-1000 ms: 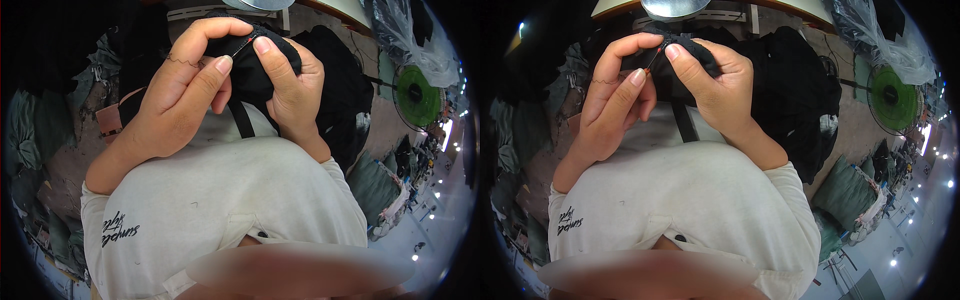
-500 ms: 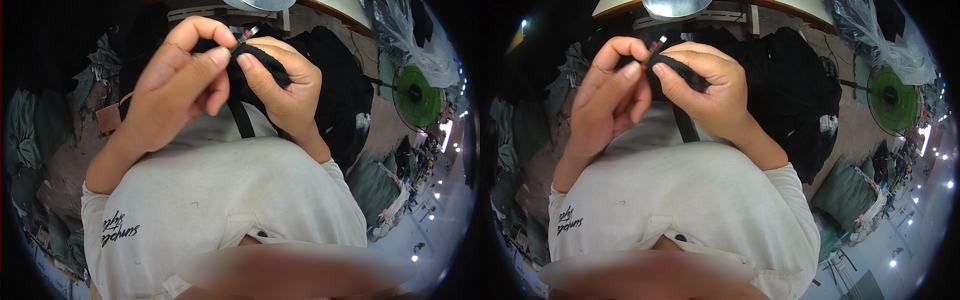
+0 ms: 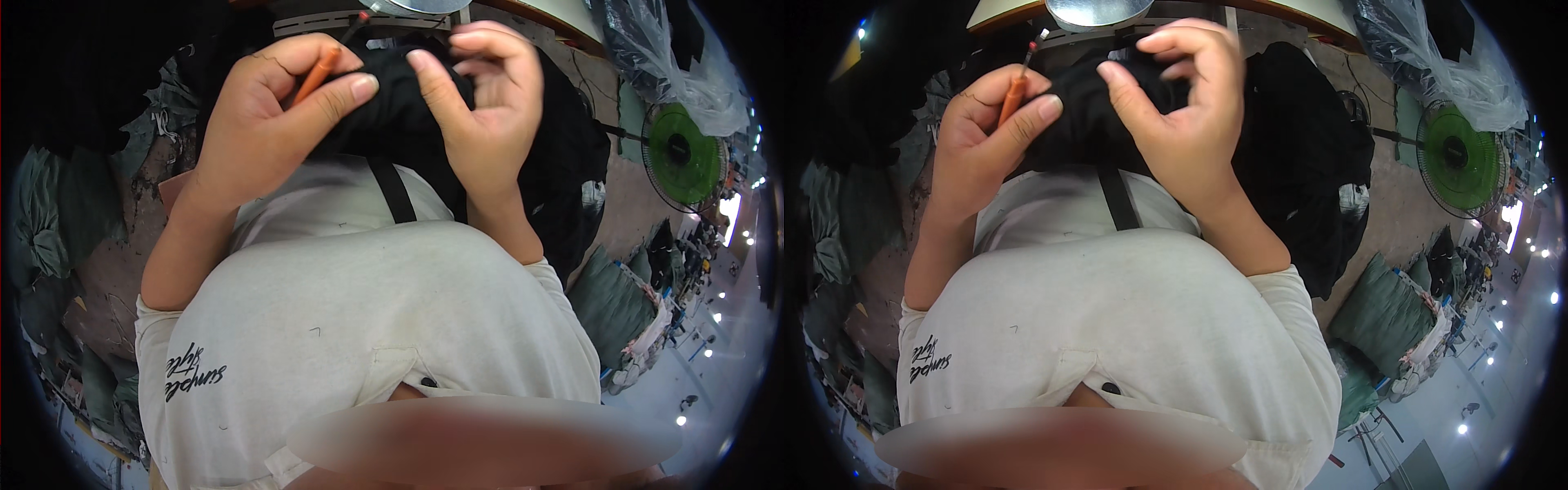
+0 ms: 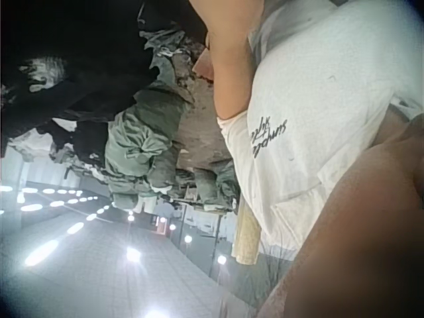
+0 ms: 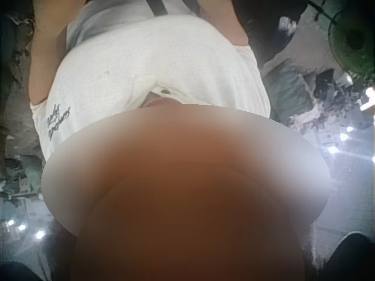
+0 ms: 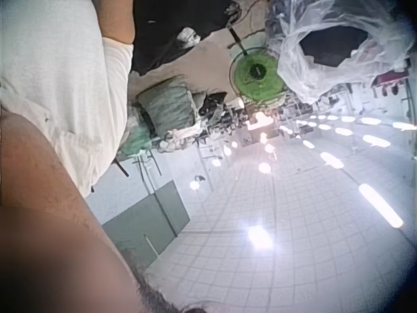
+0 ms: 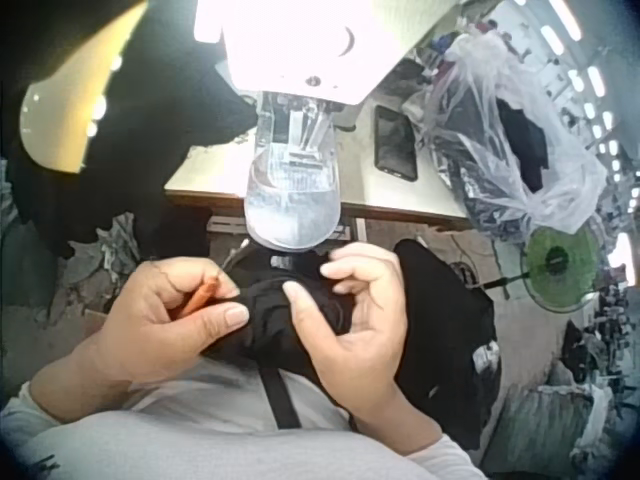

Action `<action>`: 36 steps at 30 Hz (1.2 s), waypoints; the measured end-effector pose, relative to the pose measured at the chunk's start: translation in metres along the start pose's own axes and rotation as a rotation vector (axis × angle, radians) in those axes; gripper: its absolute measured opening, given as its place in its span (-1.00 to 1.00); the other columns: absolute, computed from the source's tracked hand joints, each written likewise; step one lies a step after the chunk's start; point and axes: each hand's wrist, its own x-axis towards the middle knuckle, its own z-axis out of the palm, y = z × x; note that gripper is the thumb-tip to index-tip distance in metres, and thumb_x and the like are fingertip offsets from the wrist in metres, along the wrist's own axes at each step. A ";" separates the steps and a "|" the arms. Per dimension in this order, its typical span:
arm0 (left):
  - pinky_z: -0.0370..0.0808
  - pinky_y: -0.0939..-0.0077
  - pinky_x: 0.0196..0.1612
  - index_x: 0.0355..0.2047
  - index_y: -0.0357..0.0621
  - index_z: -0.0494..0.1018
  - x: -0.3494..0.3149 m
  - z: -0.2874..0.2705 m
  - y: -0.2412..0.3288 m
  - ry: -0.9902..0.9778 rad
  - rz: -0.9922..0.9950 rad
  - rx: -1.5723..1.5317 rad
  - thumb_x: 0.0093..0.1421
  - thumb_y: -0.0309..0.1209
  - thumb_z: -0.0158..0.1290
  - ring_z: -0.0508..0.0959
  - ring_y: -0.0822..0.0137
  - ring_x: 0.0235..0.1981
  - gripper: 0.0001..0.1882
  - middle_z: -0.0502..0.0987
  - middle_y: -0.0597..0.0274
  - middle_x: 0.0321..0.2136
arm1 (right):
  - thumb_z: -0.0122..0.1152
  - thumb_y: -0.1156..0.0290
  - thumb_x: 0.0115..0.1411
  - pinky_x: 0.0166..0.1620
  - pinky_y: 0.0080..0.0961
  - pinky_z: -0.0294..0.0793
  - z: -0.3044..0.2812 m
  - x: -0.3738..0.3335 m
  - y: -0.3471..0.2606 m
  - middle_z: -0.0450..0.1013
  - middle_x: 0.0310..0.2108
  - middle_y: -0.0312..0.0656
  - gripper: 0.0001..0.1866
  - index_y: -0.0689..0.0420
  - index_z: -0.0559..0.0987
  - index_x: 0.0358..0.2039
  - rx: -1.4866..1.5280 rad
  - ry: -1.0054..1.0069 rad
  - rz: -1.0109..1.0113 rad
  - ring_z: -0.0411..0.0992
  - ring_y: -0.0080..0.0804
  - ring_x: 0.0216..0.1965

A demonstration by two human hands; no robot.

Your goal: Repairing a black garment by using a seam ripper to remove threads.

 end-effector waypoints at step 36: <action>0.31 0.74 -0.43 -0.23 -0.21 0.62 -0.001 0.030 0.003 -0.133 0.178 -0.227 0.25 -0.52 0.26 0.37 0.70 -0.50 -0.91 0.52 0.43 -0.45 | 0.31 0.61 0.25 -0.18 -0.68 0.51 -0.041 -0.005 -0.052 0.54 -0.29 -0.23 -0.86 0.23 0.57 -0.19 0.606 -0.229 0.315 0.49 -0.57 -0.30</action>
